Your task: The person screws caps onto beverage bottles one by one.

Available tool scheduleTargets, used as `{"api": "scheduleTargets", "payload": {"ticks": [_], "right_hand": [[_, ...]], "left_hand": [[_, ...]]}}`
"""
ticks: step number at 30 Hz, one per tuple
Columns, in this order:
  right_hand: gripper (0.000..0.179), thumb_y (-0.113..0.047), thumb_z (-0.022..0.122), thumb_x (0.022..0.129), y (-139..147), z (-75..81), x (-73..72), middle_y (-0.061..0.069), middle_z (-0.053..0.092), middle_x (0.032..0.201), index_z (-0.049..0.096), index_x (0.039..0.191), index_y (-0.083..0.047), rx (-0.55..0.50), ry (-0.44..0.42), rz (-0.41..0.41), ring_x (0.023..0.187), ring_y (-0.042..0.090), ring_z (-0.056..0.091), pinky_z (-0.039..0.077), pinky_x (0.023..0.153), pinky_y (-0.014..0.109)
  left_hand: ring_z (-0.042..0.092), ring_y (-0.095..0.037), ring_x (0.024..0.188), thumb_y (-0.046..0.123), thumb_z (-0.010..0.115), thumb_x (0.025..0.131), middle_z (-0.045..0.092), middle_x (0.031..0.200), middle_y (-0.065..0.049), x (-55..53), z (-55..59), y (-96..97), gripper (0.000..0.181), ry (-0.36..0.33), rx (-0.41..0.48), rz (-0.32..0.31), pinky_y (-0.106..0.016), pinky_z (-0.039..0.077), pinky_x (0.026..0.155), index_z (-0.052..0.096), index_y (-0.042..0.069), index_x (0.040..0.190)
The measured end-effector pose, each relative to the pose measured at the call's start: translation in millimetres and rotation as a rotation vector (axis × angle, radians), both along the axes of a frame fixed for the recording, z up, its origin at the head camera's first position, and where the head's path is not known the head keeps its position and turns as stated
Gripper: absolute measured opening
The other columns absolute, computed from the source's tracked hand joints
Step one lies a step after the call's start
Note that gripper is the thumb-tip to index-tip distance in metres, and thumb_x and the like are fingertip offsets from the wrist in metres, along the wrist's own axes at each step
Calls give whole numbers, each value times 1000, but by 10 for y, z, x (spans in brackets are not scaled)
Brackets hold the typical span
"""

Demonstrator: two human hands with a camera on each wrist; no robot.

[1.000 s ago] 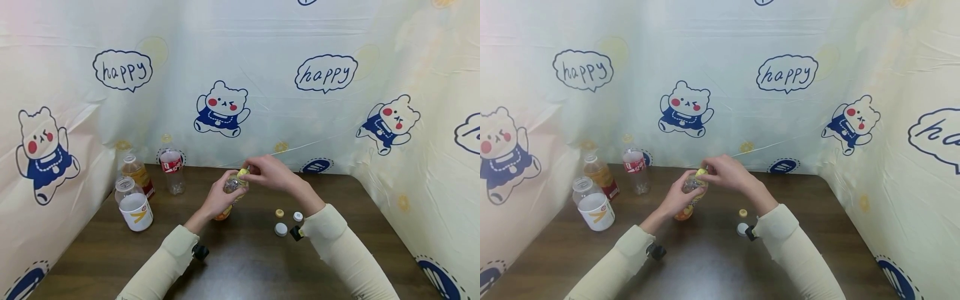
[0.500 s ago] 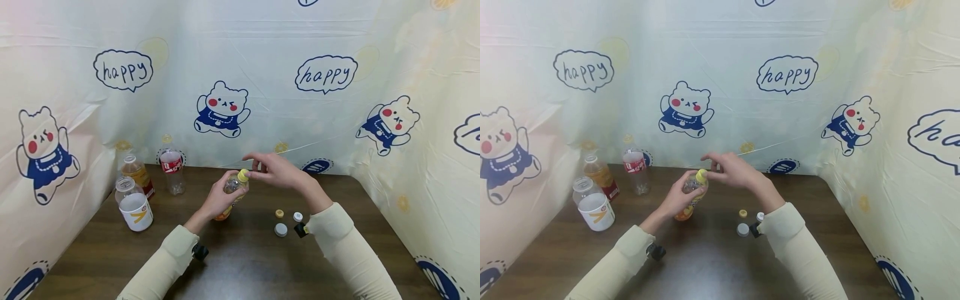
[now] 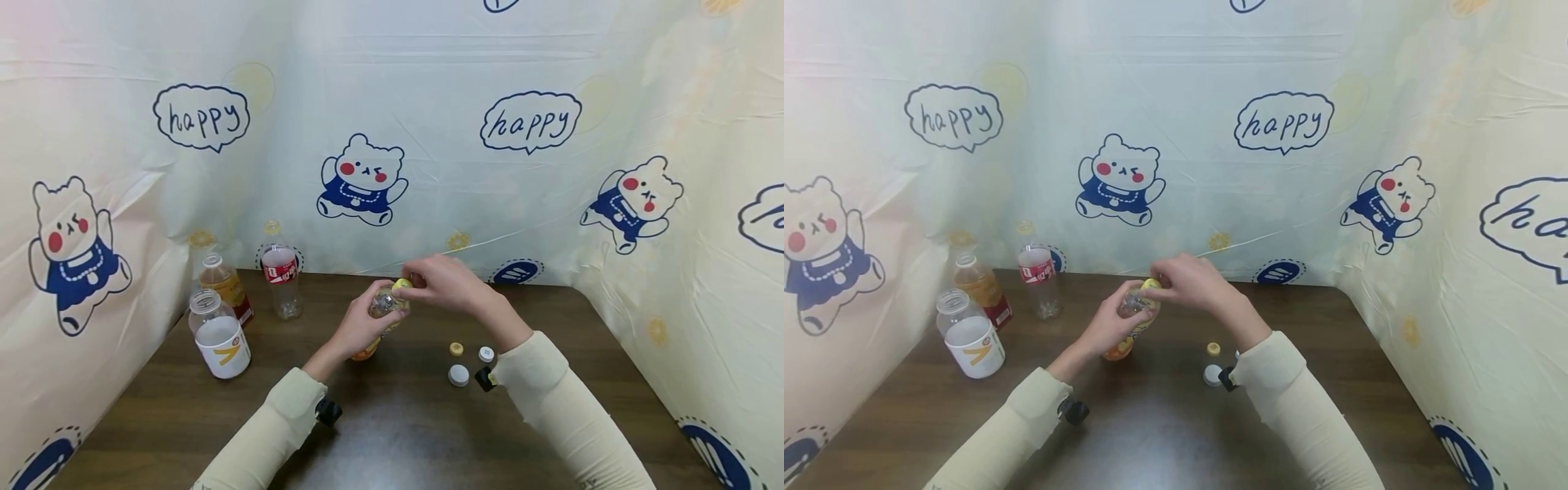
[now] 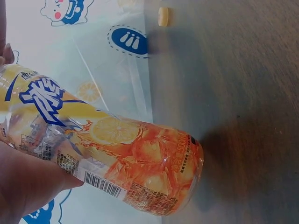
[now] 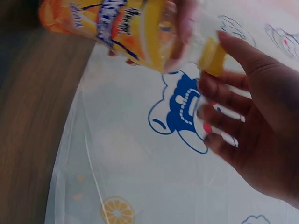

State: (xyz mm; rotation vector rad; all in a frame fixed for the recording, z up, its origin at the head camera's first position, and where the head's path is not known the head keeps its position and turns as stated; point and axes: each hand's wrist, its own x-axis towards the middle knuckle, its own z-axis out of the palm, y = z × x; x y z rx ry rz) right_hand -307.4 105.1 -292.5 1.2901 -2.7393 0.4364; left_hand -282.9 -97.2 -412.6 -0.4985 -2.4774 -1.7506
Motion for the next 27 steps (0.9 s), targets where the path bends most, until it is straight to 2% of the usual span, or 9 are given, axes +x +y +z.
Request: {"api": "scheduleTargets", "payload": {"ticks": [2, 4, 8, 13, 15, 18, 20, 22, 27], "right_hand": [[37, -55, 63, 98, -18, -23, 9, -7, 55, 65, 66, 84, -21, 29, 68, -62, 62, 13, 52, 41, 53, 29], [44, -60, 56, 99, -17, -25, 19, -7, 56, 63, 67, 80, -22, 37, 91, -102, 61, 13, 52, 41, 53, 30], [45, -56, 49, 104, 41, 26, 17, -5, 64, 73, 73, 94, -20, -29, 18, -104, 68, 14, 57, 48, 60, 32], [32, -42, 57, 105, 125, 113, 8, -3, 68, 89, 68, 124, -19, -103, -103, -19, 73, 16, 61, 53, 65, 33], [37, -36, 63, 103, 145, 137, 14, -4, 68, 97, 61, 136, -20, -88, -160, 33, 77, 15, 62, 55, 68, 32], [50, -27, 68, 100, 142, 149, 20, -2, 66, 106, 52, 146, -18, -38, -224, 114, 84, 14, 65, 57, 77, 30], [50, -22, 70, 99, 123, 142, 23, -2, 66, 110, 53, 146, -16, -12, -242, 158, 87, 15, 65, 56, 80, 29], [41, -20, 69, 99, 99, 130, 26, -2, 66, 107, 59, 139, -13, 2, -228, 178, 87, 16, 65, 56, 80, 29], [18, -22, 71, 99, 50, 92, 44, -5, 64, 86, 70, 115, -15, 2, -166, 137, 74, 16, 58, 52, 67, 29]], "left_hand": [[64, -25, 102, 42, 75, 94, 65, 126, -7, -6, -7, -8, 52, 0, -4, 0, -40, 57, 79, 52, 33, 140], [64, -24, 102, 42, 75, 93, 65, 125, -5, -9, -9, -12, 52, -1, -9, 2, -41, 56, 80, 52, 34, 140], [65, -24, 101, 47, 76, 91, 65, 122, -2, -15, -26, -14, 52, 6, -13, 9, -42, 56, 81, 52, 38, 137], [64, -25, 102, 49, 76, 91, 64, 123, -2, -7, -3, -26, 54, -6, -13, 9, -44, 56, 83, 52, 37, 138], [64, -25, 103, 49, 75, 91, 64, 124, -2, -3, 5, -32, 54, -9, -11, 5, -44, 56, 83, 51, 37, 138], [64, -25, 103, 48, 75, 91, 64, 124, -2, 2, 10, -31, 53, -2, -13, 5, -43, 57, 82, 52, 37, 138], [64, -24, 104, 46, 76, 92, 64, 124, -2, 4, 11, -23, 52, 4, -13, 4, -43, 57, 82, 52, 37, 137], [64, -24, 104, 45, 76, 92, 64, 124, -1, 8, 13, -10, 52, 6, -18, 0, -42, 57, 82, 52, 37, 137], [64, -23, 103, 44, 77, 91, 64, 124, -1, 28, 26, 24, 52, 0, -33, 1, -42, 57, 82, 53, 37, 137]]}}
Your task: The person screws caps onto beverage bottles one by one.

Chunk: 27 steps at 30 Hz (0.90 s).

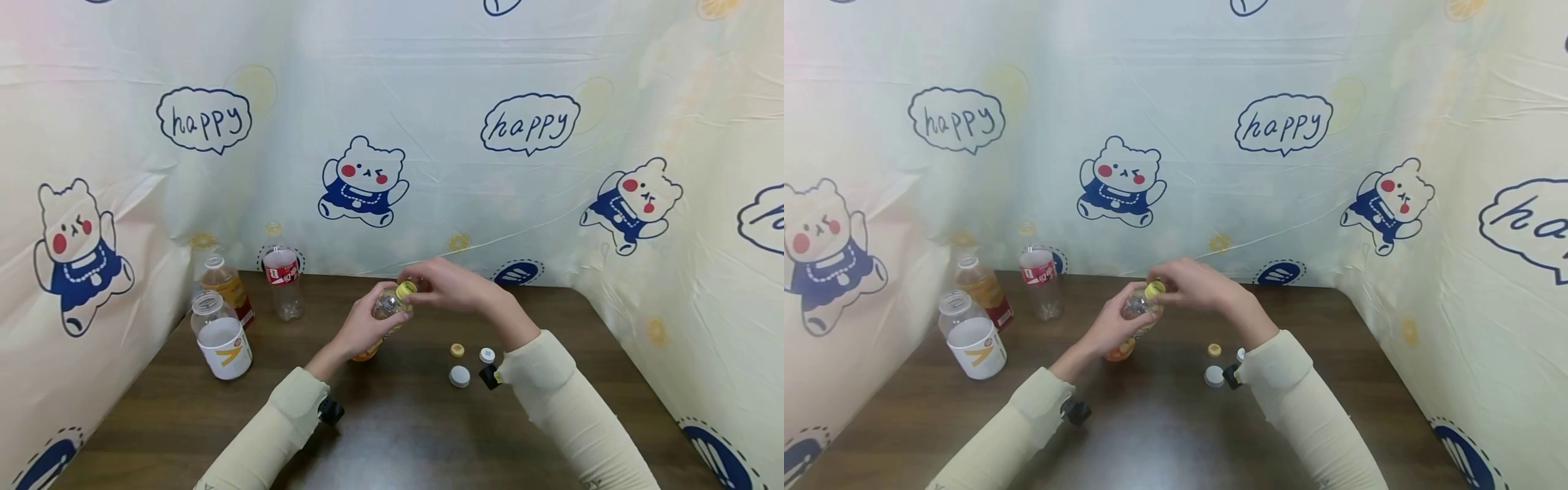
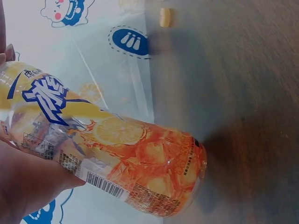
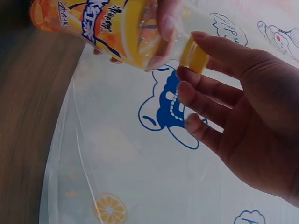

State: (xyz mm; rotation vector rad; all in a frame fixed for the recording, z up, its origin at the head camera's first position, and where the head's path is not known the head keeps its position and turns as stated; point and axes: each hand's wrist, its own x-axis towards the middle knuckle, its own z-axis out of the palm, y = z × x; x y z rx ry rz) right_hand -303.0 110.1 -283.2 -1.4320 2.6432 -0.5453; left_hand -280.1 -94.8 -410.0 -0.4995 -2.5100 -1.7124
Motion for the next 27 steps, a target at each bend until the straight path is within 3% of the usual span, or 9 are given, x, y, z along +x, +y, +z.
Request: {"api": "scheduleTargets", "payload": {"ticks": [3, 8, 13, 16, 20, 23, 27], "right_hand": [[16, -33, 70, 99, -19, -31, 17, -4, 59, 71, 70, 99, -18, 21, 70, -82, 64, 13, 53, 45, 57, 28], [41, -55, 58, 100, -31, -56, 20, -5, 54, 62, 68, 80, -20, 93, 209, -216, 58, 12, 51, 40, 51, 29], [43, -54, 48, 105, 31, 3, -1, -5, 64, 75, 74, 104, -20, 24, 160, -254, 69, 14, 58, 49, 61, 32], [37, -47, 53, 105, 85, 49, -7, -5, 68, 90, 68, 125, -20, -11, 95, -215, 75, 15, 61, 52, 66, 32], [45, -35, 67, 100, 115, 64, -5, -3, 65, 99, 57, 141, -18, 6, -1, -86, 81, 15, 63, 55, 73, 31], [48, -27, 71, 98, 98, 41, -3, -3, 64, 97, 56, 142, -14, 13, -40, 1, 82, 14, 62, 55, 76, 30], [32, -22, 72, 98, 67, -3, -6, -5, 64, 93, 65, 128, -13, 3, -19, 35, 78, 12, 59, 54, 72, 29]], "left_hand": [[64, -22, 103, 44, 77, 91, 65, 123, 0, 8, -3, 15, 50, -1, -12, 10, -41, 57, 82, 54, 37, 134], [65, -22, 103, 46, 77, 91, 65, 122, 1, -4, -2, 28, 50, 1, -10, -10, -42, 57, 83, 54, 38, 134], [64, -23, 102, 48, 77, 89, 65, 121, 1, -25, 16, 32, 54, -5, -12, 3, -44, 57, 84, 53, 38, 136], [64, -23, 103, 49, 78, 89, 65, 121, 0, -32, 15, 23, 55, -16, -23, 11, -45, 57, 85, 53, 36, 136], [64, -24, 104, 49, 77, 89, 65, 122, -1, -30, 11, 6, 54, -19, -29, 11, -45, 57, 84, 53, 36, 136], [63, -24, 105, 47, 77, 90, 64, 123, 0, -25, 9, -3, 53, -12, -31, 4, -44, 57, 84, 53, 36, 136], [63, -24, 105, 45, 77, 90, 64, 124, -1, -15, 8, -2, 53, -6, -25, -14, -43, 57, 84, 53, 35, 137]]}}
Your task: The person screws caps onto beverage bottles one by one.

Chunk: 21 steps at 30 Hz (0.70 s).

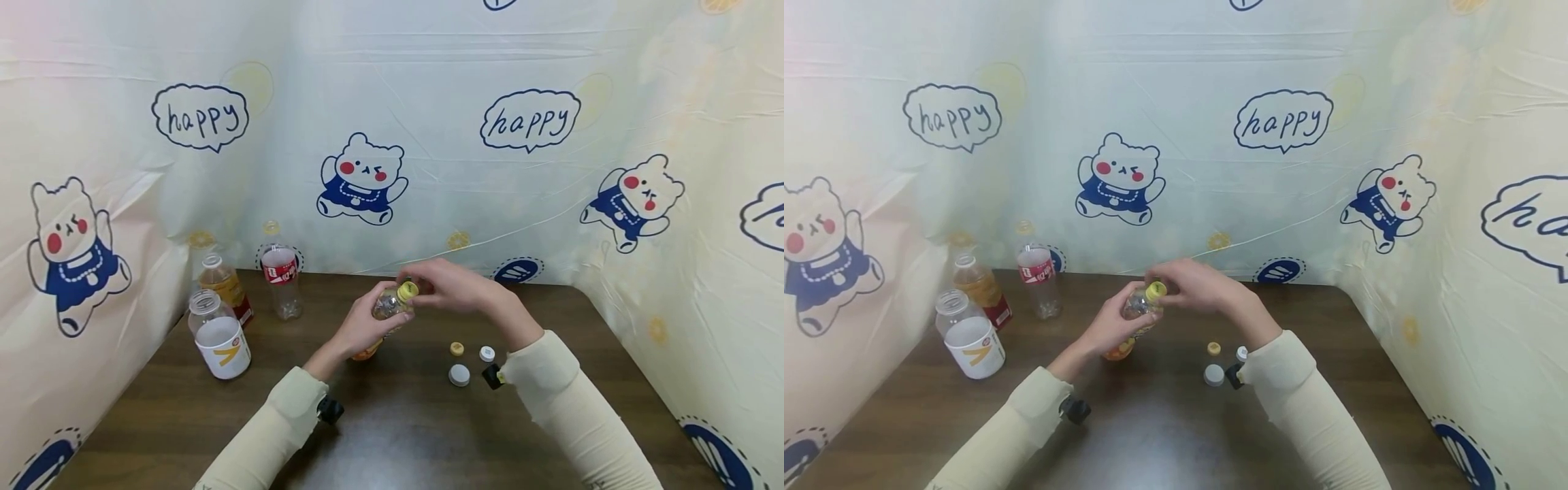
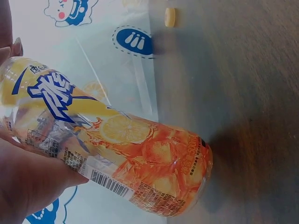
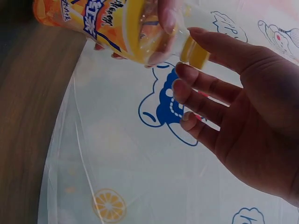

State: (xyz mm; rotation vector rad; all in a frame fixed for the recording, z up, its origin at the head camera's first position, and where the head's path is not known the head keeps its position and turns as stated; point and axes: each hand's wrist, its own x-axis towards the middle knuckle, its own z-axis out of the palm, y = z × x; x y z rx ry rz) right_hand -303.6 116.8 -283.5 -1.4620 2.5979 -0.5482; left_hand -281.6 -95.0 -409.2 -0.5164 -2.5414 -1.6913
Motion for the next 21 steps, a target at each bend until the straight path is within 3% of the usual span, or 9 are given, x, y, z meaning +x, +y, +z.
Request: {"api": "scheduleTargets", "payload": {"ticks": [5, 11, 16, 21], "right_hand": [[15, -30, 74, 96, -38, -44, -4, -6, 61, 78, 71, 106, -18, 3, 86, -75, 68, 11, 53, 46, 60, 28], [31, -50, 66, 98, -84, -50, 33, -6, 54, 64, 69, 86, -21, 70, 202, -235, 60, 13, 50, 38, 53, 30], [35, -53, 57, 102, -13, 18, 49, -8, 63, 75, 74, 102, -22, 38, 167, -266, 68, 13, 56, 47, 58, 31], [40, -40, 67, 100, 54, 61, 56, -7, 66, 92, 64, 133, -19, 8, 60, -162, 77, 13, 60, 53, 69, 31]], "left_hand": [[63, -24, 106, 46, 77, 90, 64, 125, -2, 3, 7, 6, 53, -1, 1, 0, -44, 57, 86, 54, 35, 136], [64, -23, 106, 45, 78, 90, 65, 124, -1, 10, 14, 26, 52, 2, 3, -4, -43, 58, 85, 54, 36, 136], [64, -23, 103, 47, 77, 90, 65, 121, -1, -10, 0, 12, 54, 12, 2, 0, -42, 57, 82, 53, 38, 137], [64, -24, 103, 48, 77, 89, 65, 122, -2, -8, -11, -7, 53, 5, 4, 17, -42, 57, 81, 53, 37, 136]]}}
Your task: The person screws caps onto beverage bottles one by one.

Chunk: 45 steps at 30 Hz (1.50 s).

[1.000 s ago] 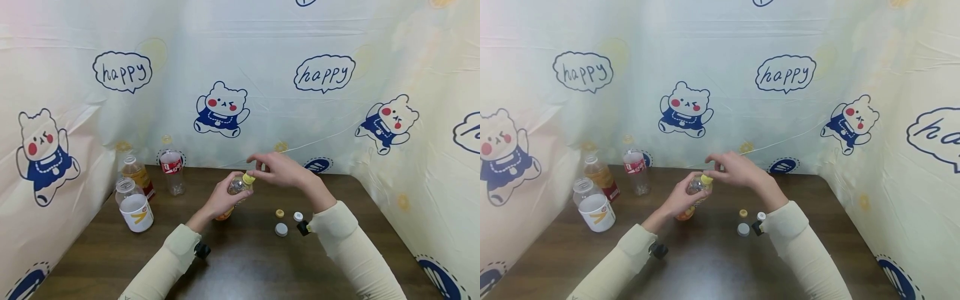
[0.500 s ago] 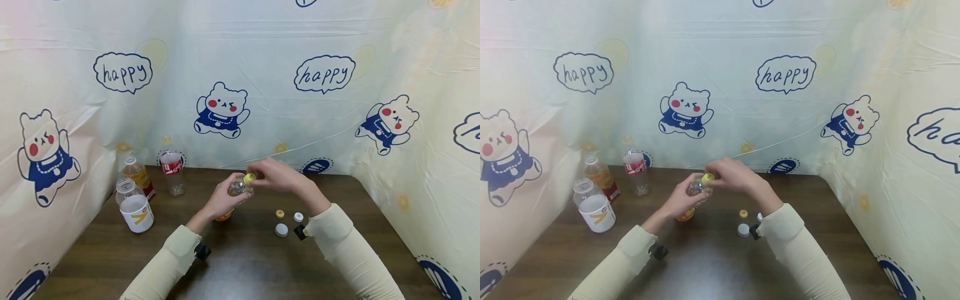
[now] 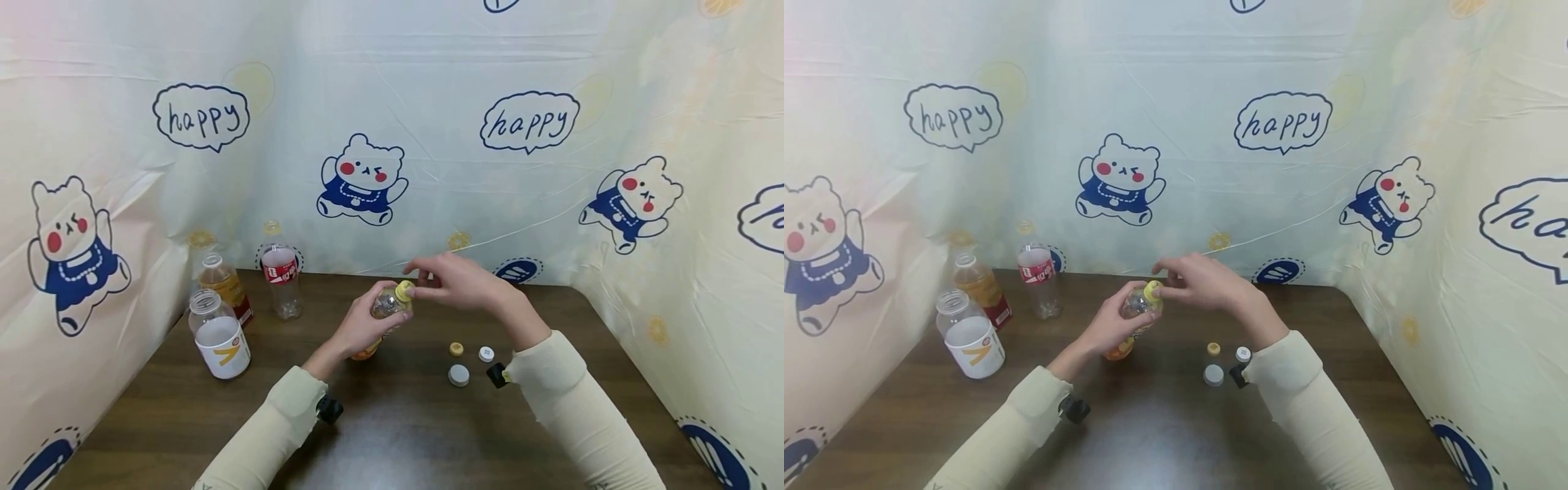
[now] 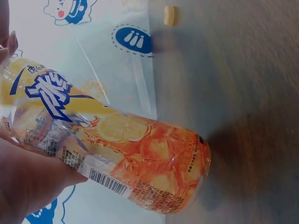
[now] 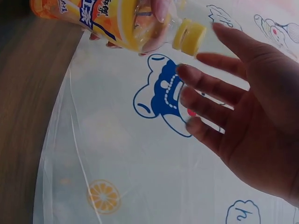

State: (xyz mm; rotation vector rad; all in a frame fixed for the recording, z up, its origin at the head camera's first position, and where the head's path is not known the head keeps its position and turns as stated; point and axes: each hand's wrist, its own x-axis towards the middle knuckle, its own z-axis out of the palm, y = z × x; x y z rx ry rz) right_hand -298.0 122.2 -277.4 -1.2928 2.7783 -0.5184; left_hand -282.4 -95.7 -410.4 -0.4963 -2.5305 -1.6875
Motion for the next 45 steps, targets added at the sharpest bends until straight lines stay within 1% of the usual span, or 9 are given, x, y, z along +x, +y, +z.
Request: {"api": "scheduleTargets", "payload": {"ticks": [3, 6, 12, 21, 29, 33, 36, 39, 45], "right_hand": [[46, -30, 71, 98, -11, -15, -6, -6, 66, 98, 58, 140, -16, -8, -54, 98, 81, 12, 61, 55, 74, 31], [39, -24, 72, 98, -33, -43, -14, -5, 65, 95, 61, 135, -14, -15, -66, 144, 79, 12, 60, 55, 74, 31], [15, -27, 72, 98, -79, -67, -8, -7, 62, 84, 68, 110, -18, 0, 9, 95, 72, 12, 56, 50, 64, 30], [24, -39, 71, 97, -120, -61, 33, -9, 63, 79, 70, 107, -18, 58, 94, -3, 69, 10, 56, 48, 60, 30], [38, -32, 75, 95, -70, -91, 8, -10, 64, 87, 65, 129, -19, -15, 25, 66, 76, 13, 59, 51, 68, 31], [29, -26, 75, 96, -63, -95, -9, -8, 64, 89, 67, 123, -21, -52, -18, 139, 78, 15, 59, 52, 70, 30], [21, -27, 74, 96, -69, -95, -16, -8, 62, 85, 68, 116, -22, -58, -10, 151, 76, 13, 58, 52, 68, 29], [18, -27, 75, 96, -80, -98, -13, -8, 62, 83, 68, 111, -21, -60, 8, 140, 74, 11, 56, 51, 66, 29], [19, -34, 77, 94, -110, -111, 9, -10, 62, 77, 71, 106, -21, -53, 54, 53, 70, 11, 55, 49, 62, 29]], "left_hand": [[63, -24, 104, 47, 77, 90, 64, 123, -1, 4, -4, -9, 52, -3, 1, -7, -43, 57, 83, 53, 37, 135], [63, -24, 107, 45, 77, 91, 63, 126, -1, -1, -13, -9, 52, -2, 0, -28, -44, 57, 85, 53, 37, 136], [63, -25, 108, 44, 76, 92, 63, 128, -4, 8, -1, -2, 56, 8, 0, -40, -44, 57, 86, 52, 32, 140], [64, -24, 104, 48, 77, 90, 64, 124, -1, 38, 38, 0, 53, 1, 2, -29, -42, 58, 82, 53, 37, 137], [62, -26, 108, 46, 77, 91, 62, 127, -2, 52, 17, -29, 54, -35, 34, -48, -46, 57, 87, 53, 37, 138], [61, -27, 111, 42, 76, 92, 61, 130, -4, 47, 8, -44, 56, -58, 48, -61, -47, 56, 89, 52, 34, 141], [61, -26, 112, 38, 76, 94, 61, 132, -6, 43, 19, -42, 58, -71, 45, -70, -46, 56, 89, 50, 31, 145], [62, -26, 111, 34, 75, 94, 61, 132, -8, 65, 64, -36, 58, -82, 41, -79, -44, 56, 88, 49, 27, 146], [62, -26, 108, 29, 74, 96, 63, 128, -10, 278, 324, -24, 52, -80, 43, -79, -44, 56, 88, 52, 22, 142]]}}
